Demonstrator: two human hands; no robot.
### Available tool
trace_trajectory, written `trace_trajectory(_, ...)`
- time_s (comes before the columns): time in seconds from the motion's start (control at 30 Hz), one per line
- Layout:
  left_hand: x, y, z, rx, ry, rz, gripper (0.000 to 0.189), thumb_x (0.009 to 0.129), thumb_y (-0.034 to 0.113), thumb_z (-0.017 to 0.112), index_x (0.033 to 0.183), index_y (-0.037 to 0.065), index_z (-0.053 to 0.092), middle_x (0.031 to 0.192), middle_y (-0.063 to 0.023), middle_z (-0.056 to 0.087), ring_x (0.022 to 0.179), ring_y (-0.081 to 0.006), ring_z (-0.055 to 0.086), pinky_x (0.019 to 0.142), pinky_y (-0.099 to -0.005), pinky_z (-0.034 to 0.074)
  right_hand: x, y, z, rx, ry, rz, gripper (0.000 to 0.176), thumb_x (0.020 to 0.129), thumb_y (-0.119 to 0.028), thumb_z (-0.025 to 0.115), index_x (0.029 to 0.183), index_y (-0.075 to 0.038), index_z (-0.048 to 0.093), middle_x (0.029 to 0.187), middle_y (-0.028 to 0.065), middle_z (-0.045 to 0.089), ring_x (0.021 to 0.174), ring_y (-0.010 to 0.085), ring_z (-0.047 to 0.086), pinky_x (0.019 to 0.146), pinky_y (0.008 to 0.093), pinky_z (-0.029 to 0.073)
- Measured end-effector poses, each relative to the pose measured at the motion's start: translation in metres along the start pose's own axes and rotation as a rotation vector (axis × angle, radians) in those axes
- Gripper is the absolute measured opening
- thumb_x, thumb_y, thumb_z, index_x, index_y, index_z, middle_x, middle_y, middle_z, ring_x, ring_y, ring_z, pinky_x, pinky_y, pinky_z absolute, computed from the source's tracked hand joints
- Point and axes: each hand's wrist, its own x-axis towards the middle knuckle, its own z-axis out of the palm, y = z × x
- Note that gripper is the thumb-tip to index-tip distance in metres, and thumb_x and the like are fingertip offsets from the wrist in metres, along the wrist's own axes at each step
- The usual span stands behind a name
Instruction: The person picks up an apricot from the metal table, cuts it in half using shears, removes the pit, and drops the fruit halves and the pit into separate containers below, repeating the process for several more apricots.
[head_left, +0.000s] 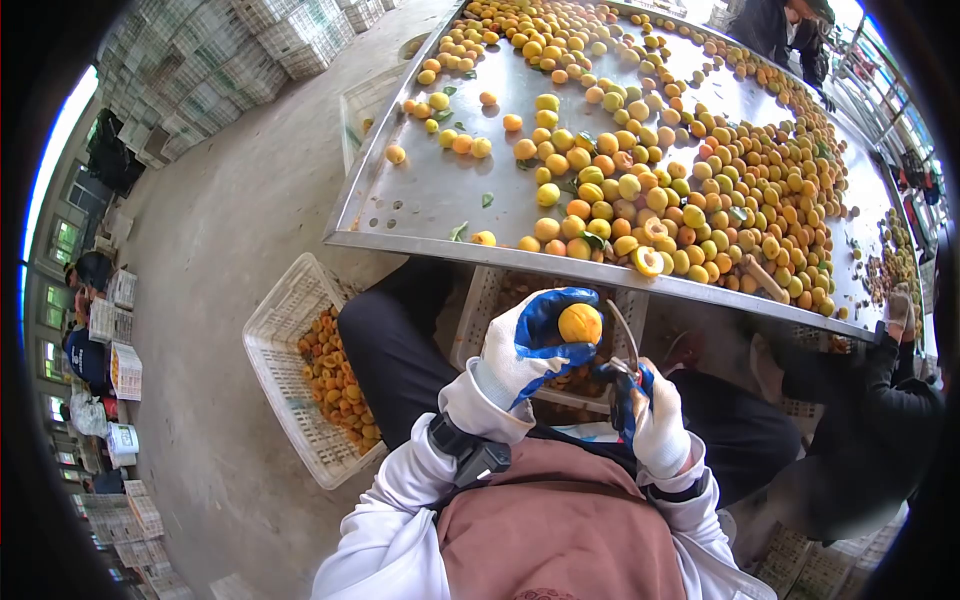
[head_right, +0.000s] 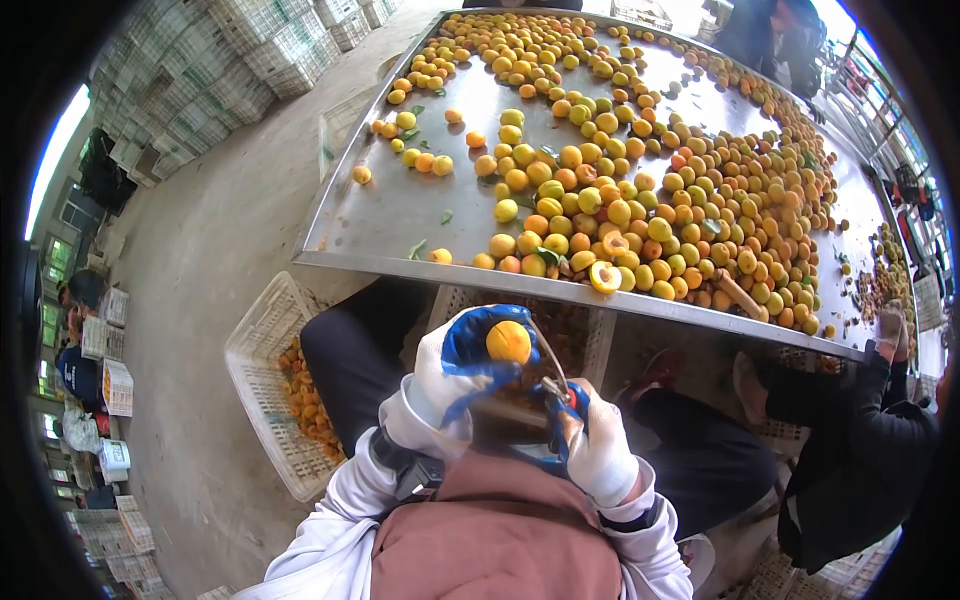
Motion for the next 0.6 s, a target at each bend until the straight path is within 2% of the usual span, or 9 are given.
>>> trace_trajectory(0.13, 0.000, 0.004, 0.001, -0.078, -0.012, -0.016, 0.062, 0.082, 0.003, 0.081, 0.135, -0.008, 0.052, 0.122, -0.0174, 0.067, 0.110, -0.0249, 0.067, 0.099, -0.0365, 0.054, 0.000, -0.013, 0.007, -0.216, -0.037, -0.135, 0.021, 0.095, 0.005, 0.051, 0.110, -0.002, 0.063, 0.071, 0.0083, 0.059, 0.058, 0.0173, 0.054, 0.056, 0.0291, 0.044)
trace_trajectory(0.23, -0.001, 0.003, 0.000, -0.083, -0.043, -0.041, 0.061, 0.082, 0.001, 0.079, 0.135, -0.007, 0.051, 0.123, -0.0188, 0.066, 0.111, -0.0268, 0.067, 0.099, -0.0372, 0.054, -0.003, -0.009, 0.005, -0.230, -0.057, -0.040, 0.017, 0.096, 0.003, 0.052, 0.108, -0.002, 0.063, 0.071, 0.0088, 0.059, 0.059, 0.0192, 0.055, 0.057, 0.0321, 0.045)
trace_trajectory(0.43, -0.005, 0.000, 0.008, 0.232, -0.051, 0.034, 0.059, 0.079, -0.001, 0.082, 0.132, -0.008, 0.055, 0.117, -0.0174, 0.069, 0.108, -0.0244, 0.068, 0.098, -0.0372, 0.055, 0.002, -0.005, 0.008, -0.245, -0.047, -0.002, 0.006, 0.097, 0.000, 0.055, 0.098, -0.002, 0.060, 0.067, 0.0124, 0.057, 0.057, 0.0253, 0.055, 0.057, 0.0353, 0.045)
trace_trajectory(0.47, -0.005, -0.001, 0.009, 0.215, -0.028, 0.013, 0.060, 0.078, -0.002, 0.083, 0.130, -0.008, 0.055, 0.116, -0.0171, 0.069, 0.108, -0.0237, 0.068, 0.097, -0.0372, 0.056, 0.003, -0.006, 0.007, -0.300, -0.049, 0.040, 0.002, 0.096, -0.001, 0.056, 0.097, -0.001, 0.058, 0.071, 0.0177, 0.061, 0.061, 0.0345, 0.060, 0.058, 0.0385, 0.046)
trace_trajectory(0.5, -0.004, -0.003, 0.010, 0.199, -0.005, -0.007, 0.060, 0.076, -0.004, 0.084, 0.129, -0.008, 0.056, 0.114, -0.0168, 0.070, 0.107, -0.0231, 0.068, 0.096, -0.0372, 0.056, 0.003, -0.003, 0.010, -0.300, -0.048, 0.040, 0.002, 0.096, -0.001, 0.056, 0.097, -0.001, 0.058, 0.071, 0.0177, 0.061, 0.061, 0.0345, 0.060, 0.058, 0.0385, 0.046)
trace_trajectory(0.53, -0.004, -0.008, 0.010, 0.095, -0.003, -0.030, 0.053, 0.081, 0.000, 0.081, 0.128, -0.007, 0.057, 0.113, -0.0165, 0.070, 0.104, -0.0238, 0.069, 0.094, -0.0375, 0.057, 0.004, 0.002, 0.015, -0.345, 0.023, -0.032, 0.002, 0.096, -0.002, 0.057, 0.097, -0.001, 0.057, 0.073, 0.0200, 0.062, 0.066, 0.0389, 0.062, 0.059, 0.0410, 0.047)
trace_trajectory(0.57, -0.003, -0.011, 0.011, 0.095, -0.005, -0.030, 0.053, 0.081, 0.000, 0.081, 0.128, -0.007, 0.057, 0.113, -0.0165, 0.070, 0.104, -0.0238, 0.069, 0.094, -0.0375, 0.057, 0.005, 0.008, 0.020, -0.390, 0.093, -0.103, 0.003, 0.096, -0.003, 0.058, 0.098, -0.001, 0.057, 0.076, 0.0224, 0.063, 0.071, 0.0433, 0.064, 0.060, 0.0435, 0.047)
trace_trajectory(0.6, -0.003, -0.013, 0.013, -0.015, 0.025, -0.114, 0.048, 0.085, 0.003, 0.079, 0.127, -0.007, 0.058, 0.112, -0.0162, 0.070, 0.103, -0.0246, 0.070, 0.093, -0.0377, 0.057, 0.008, 0.013, 0.024, -0.395, 0.107, -0.078, 0.012, 0.096, -0.004, 0.058, 0.106, 0.000, 0.058, 0.082, 0.0259, 0.065, 0.081, 0.0477, 0.064, 0.064, 0.0464, 0.049)
